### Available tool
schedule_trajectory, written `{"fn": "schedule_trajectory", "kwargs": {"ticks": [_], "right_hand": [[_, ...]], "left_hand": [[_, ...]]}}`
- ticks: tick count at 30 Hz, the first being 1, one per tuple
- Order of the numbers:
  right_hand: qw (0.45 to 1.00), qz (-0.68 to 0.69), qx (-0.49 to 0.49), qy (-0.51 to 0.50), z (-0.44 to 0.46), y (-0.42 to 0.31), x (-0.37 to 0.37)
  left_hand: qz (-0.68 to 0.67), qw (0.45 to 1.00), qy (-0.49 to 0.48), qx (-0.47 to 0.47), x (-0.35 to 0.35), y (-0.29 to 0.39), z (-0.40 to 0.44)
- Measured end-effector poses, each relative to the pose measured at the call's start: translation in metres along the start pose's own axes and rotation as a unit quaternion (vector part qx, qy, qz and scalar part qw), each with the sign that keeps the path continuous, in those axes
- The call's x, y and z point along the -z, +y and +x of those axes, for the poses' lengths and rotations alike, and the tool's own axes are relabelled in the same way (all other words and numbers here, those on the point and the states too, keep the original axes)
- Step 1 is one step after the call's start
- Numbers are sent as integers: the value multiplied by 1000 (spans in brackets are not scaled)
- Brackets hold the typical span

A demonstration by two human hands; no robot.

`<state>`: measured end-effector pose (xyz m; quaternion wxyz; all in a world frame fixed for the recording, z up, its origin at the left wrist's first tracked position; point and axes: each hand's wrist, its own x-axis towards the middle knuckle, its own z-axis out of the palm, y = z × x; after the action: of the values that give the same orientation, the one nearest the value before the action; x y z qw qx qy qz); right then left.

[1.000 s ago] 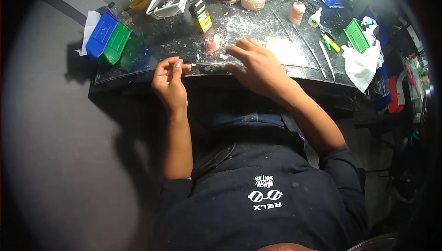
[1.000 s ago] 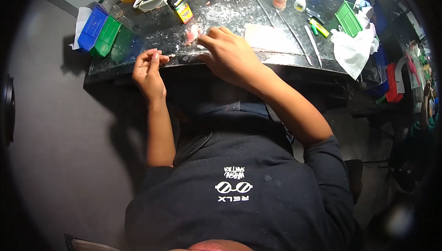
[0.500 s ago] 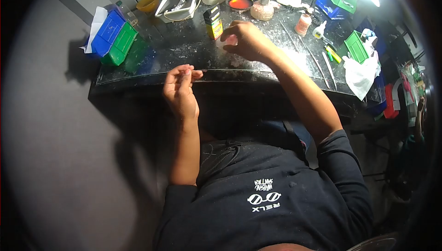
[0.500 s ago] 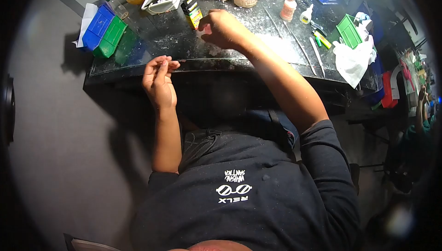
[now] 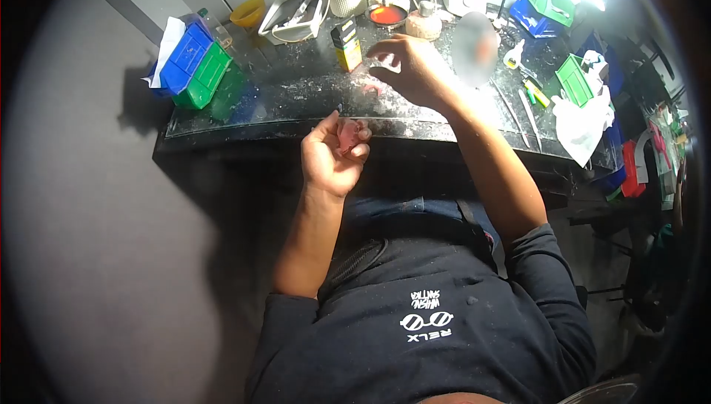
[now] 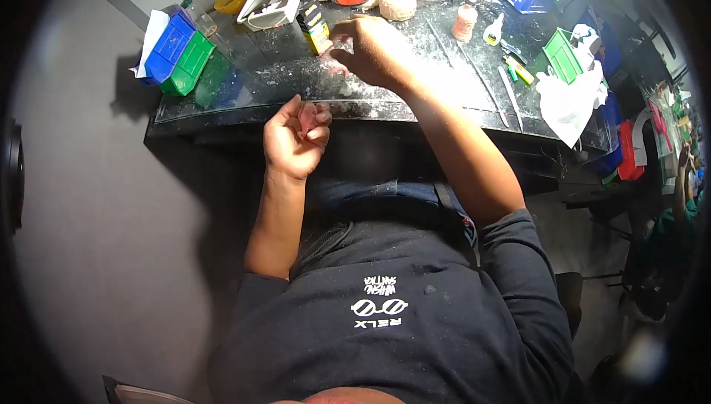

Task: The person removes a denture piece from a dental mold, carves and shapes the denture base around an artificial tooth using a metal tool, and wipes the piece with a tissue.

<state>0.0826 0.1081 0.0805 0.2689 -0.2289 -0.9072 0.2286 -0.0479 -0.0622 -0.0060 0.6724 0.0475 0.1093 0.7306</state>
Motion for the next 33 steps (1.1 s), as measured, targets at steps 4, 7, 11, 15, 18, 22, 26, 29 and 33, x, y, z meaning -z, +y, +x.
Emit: {"fn": "schedule_trajectory", "kwargs": {"ticks": [4, 7, 11, 15, 18, 22, 26, 29, 33], "right_hand": [[987, -131, -75, -63, 0, 16, -29], [994, -88, -63, -27, -2, 21, -35], [997, 24, -75, 2, -11, 17, -18], [989, 138, -51, 1, -30, -6, 17], [978, 200, -24, -54, -44, -15, 22], [983, 82, 3, 162, -60, -2, 24], [980, 123, -72, 137, -91, 21, 50], [981, 128, -130, 64, -116, 40, 73], [952, 180, -242, 45, -148, 69, 107]], "left_hand": [[24, 998, 60, -21, -5, -1, -2], [43, 996, 73, -36, -6, 1, -2], [84, 993, 69, -46, -6, 3, 0], [99, 992, 77, -33, -21, -11, 7], [11, 999, -5, 41, -21, -18, 16], [28, 997, 34, 66, -18, -9, 39], [12, 999, 26, 27, -21, 2, 51], [12, 1000, 25, -9, -15, 23, 52], [50, 989, 71, -116, -8, 65, 44]]}}
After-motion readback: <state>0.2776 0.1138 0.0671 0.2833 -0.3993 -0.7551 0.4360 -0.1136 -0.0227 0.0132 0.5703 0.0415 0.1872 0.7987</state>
